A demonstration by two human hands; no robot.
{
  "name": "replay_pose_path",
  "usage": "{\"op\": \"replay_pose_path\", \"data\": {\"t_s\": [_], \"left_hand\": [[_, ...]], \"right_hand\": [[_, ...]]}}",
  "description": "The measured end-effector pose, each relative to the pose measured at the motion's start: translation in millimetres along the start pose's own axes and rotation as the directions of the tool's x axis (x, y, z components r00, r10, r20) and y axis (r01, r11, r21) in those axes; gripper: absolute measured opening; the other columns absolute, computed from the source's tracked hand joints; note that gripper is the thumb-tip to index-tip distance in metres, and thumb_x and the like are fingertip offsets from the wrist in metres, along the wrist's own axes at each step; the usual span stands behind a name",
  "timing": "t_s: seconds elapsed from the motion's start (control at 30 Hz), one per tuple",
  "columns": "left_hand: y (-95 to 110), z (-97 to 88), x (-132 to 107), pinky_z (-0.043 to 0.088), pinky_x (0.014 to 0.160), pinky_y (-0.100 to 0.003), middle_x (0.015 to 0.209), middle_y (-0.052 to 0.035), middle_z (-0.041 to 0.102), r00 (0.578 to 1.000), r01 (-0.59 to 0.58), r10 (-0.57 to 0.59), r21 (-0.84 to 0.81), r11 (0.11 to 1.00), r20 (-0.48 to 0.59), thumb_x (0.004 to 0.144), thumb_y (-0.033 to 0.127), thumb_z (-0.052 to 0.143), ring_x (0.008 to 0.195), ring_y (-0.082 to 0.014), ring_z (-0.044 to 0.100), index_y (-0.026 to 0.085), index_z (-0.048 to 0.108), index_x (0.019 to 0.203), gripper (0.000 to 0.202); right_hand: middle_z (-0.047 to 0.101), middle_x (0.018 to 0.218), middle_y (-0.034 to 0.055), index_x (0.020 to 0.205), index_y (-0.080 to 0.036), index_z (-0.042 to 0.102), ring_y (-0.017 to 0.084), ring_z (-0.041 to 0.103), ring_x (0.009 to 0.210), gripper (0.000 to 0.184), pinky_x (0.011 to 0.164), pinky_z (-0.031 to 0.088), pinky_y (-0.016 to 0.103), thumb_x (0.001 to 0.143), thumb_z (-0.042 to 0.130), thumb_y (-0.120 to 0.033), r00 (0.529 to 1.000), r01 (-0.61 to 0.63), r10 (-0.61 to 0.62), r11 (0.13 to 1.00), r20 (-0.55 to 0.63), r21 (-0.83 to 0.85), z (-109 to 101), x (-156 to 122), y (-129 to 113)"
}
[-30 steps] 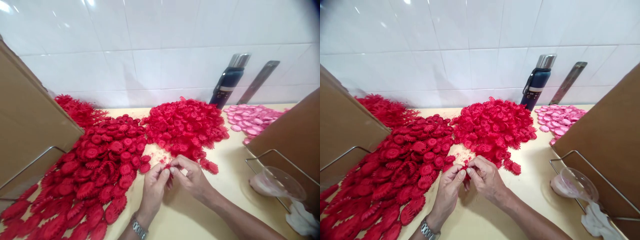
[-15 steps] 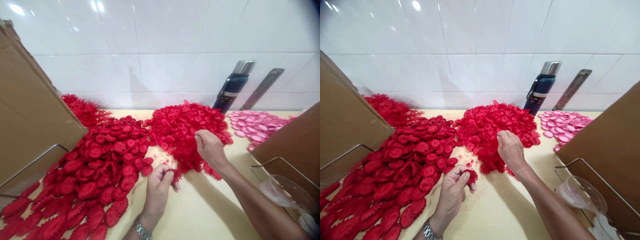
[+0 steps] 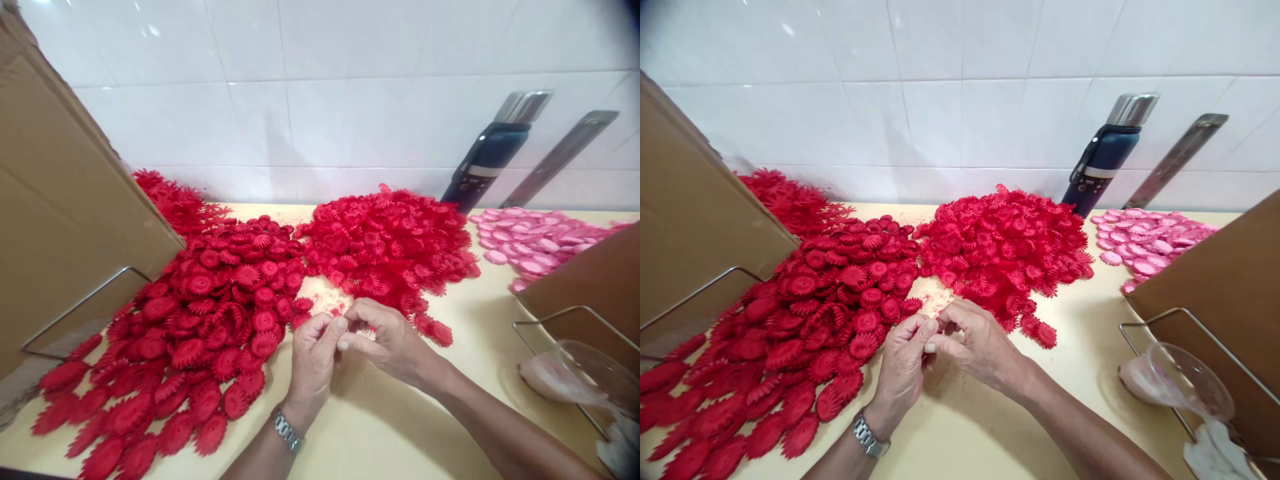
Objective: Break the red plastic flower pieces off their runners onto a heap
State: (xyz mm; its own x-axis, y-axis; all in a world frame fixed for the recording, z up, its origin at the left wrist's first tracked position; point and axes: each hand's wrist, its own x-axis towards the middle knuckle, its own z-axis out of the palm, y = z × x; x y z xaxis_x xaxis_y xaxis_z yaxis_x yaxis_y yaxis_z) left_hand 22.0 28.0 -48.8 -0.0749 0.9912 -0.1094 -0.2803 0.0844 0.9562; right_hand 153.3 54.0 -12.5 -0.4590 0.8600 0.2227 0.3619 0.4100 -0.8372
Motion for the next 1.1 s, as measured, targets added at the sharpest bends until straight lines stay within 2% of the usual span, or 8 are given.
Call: {"op": "replay_pose_path", "data": {"t_s": [0.17, 0.3, 0.47, 0.6, 0.73, 0.87, 0.97, 1.1], "left_hand": [[2, 0.8, -1, 0.034, 0.043, -0.019, 0.054, 0.0038, 0.045, 0.997, -0.024, 0.031, -0.091, 0.996, 0.074, 0.078, 0.043, 0.056, 0.047, -0.0073, 0.040, 0.016, 0.048, 0.061, 0.033], [1, 0.6, 0, 0.033, 0.045, -0.019, 0.050, 0.0041, 0.044, 0.994, -0.086, 0.090, -0.073, 0.994, 0.056, 0.081, 0.038, 0.055, 0.047, -0.0072, 0.040, 0.016, 0.047, 0.059, 0.032], [2, 1.6, 1, 0.036, 0.047, -0.020, 0.050, 0.0038, 0.047, 0.996, -0.059, 0.063, -0.065, 0.996, 0.060, 0.082, 0.033, 0.054, 0.046, -0.0080, 0.042, 0.016, 0.048, 0.059, 0.029], [2, 1.3, 2, 0.037, 0.048, -0.021, 0.050, 0.0033, 0.049, 0.997, -0.066, 0.066, -0.012, 0.998, 0.036, 0.080, 0.031, 0.056, 0.048, -0.0086, 0.045, 0.016, 0.049, 0.060, 0.026], [0, 0.5, 1, 0.033, 0.046, -0.019, 0.051, 0.0044, 0.046, 0.997, -0.077, 0.077, 0.031, 0.997, -0.006, 0.078, 0.034, 0.059, 0.048, -0.0073, 0.041, 0.016, 0.049, 0.058, 0.028], [0, 1.0, 1, 0.032, 0.044, -0.019, 0.051, 0.0043, 0.045, 0.999, -0.050, 0.050, 0.008, 0.999, 0.016, 0.079, 0.040, 0.055, 0.046, -0.0070, 0.040, 0.016, 0.049, 0.058, 0.033], [0, 0.4, 1, 0.035, 0.046, -0.020, 0.054, 0.0036, 0.048, 0.997, -0.034, 0.035, -0.009, 0.999, 0.071, 0.082, 0.039, 0.052, 0.048, -0.0077, 0.044, 0.016, 0.053, 0.064, 0.029], [2, -1.8, 0, 0.038, 0.050, -0.020, 0.059, 0.0033, 0.053, 0.988, -0.027, 0.026, 0.001, 1.000, 0.151, 0.078, 0.031, 0.059, 0.050, -0.0077, 0.049, 0.016, 0.056, 0.074, 0.017]], "right_hand": [[0.053, 0.063, -0.0016, 0.070, -0.017, 0.052, 0.011, 0.049, 0.059, 0.019, 0.055, 0.040, 0.023, 0.081, 0.054, -0.032, 0.992, -0.122, 0.117, 0.956, 0.036, 0.265, 2, 0, 8], [0.043, 0.057, -0.0041, 0.068, -0.018, 0.047, 0.009, 0.040, 0.051, 0.022, 0.048, 0.034, 0.021, 0.083, 0.050, -0.035, 0.948, -0.109, 0.180, 0.959, -0.264, 0.262, -11, 4, 19], [0.052, 0.066, 0.0017, 0.074, -0.018, 0.053, 0.015, 0.049, 0.062, 0.011, 0.060, 0.041, 0.029, 0.081, 0.048, -0.025, 0.803, -0.181, -0.036, 0.937, -0.596, -0.300, -58, 19, 41], [0.061, 0.092, 0.0106, 0.091, -0.017, 0.061, 0.024, 0.055, 0.087, 0.016, 0.077, 0.043, 0.038, 0.080, 0.052, -0.024, 0.849, -0.157, -0.184, 0.807, -0.495, -0.569, -65, 16, 34], [0.062, 0.075, 0.0014, 0.083, -0.020, 0.060, 0.014, 0.056, 0.067, 0.013, 0.060, 0.045, 0.026, 0.076, 0.061, -0.030, 0.984, -0.073, 0.053, 0.991, -0.169, -0.114, -25, 2, 11], [0.061, 0.060, -0.0032, 0.069, -0.020, 0.047, 0.012, 0.058, 0.057, 0.019, 0.054, 0.044, 0.024, 0.077, 0.059, -0.032, 0.977, -0.210, 0.187, 0.913, 0.099, 0.349, 8, -3, 1], [0.062, 0.058, -0.0020, 0.068, -0.020, 0.045, 0.013, 0.061, 0.056, 0.021, 0.059, 0.047, 0.028, 0.082, 0.054, -0.033, 0.980, -0.198, 0.171, 0.840, 0.100, 0.505, 10, -3, 3], [0.062, 0.057, -0.0013, 0.069, -0.018, 0.052, 0.013, 0.059, 0.056, 0.018, 0.058, 0.046, 0.027, 0.082, 0.052, -0.030, 0.984, -0.160, 0.176, 0.914, -0.007, 0.373, 4, -5, 6]]}}
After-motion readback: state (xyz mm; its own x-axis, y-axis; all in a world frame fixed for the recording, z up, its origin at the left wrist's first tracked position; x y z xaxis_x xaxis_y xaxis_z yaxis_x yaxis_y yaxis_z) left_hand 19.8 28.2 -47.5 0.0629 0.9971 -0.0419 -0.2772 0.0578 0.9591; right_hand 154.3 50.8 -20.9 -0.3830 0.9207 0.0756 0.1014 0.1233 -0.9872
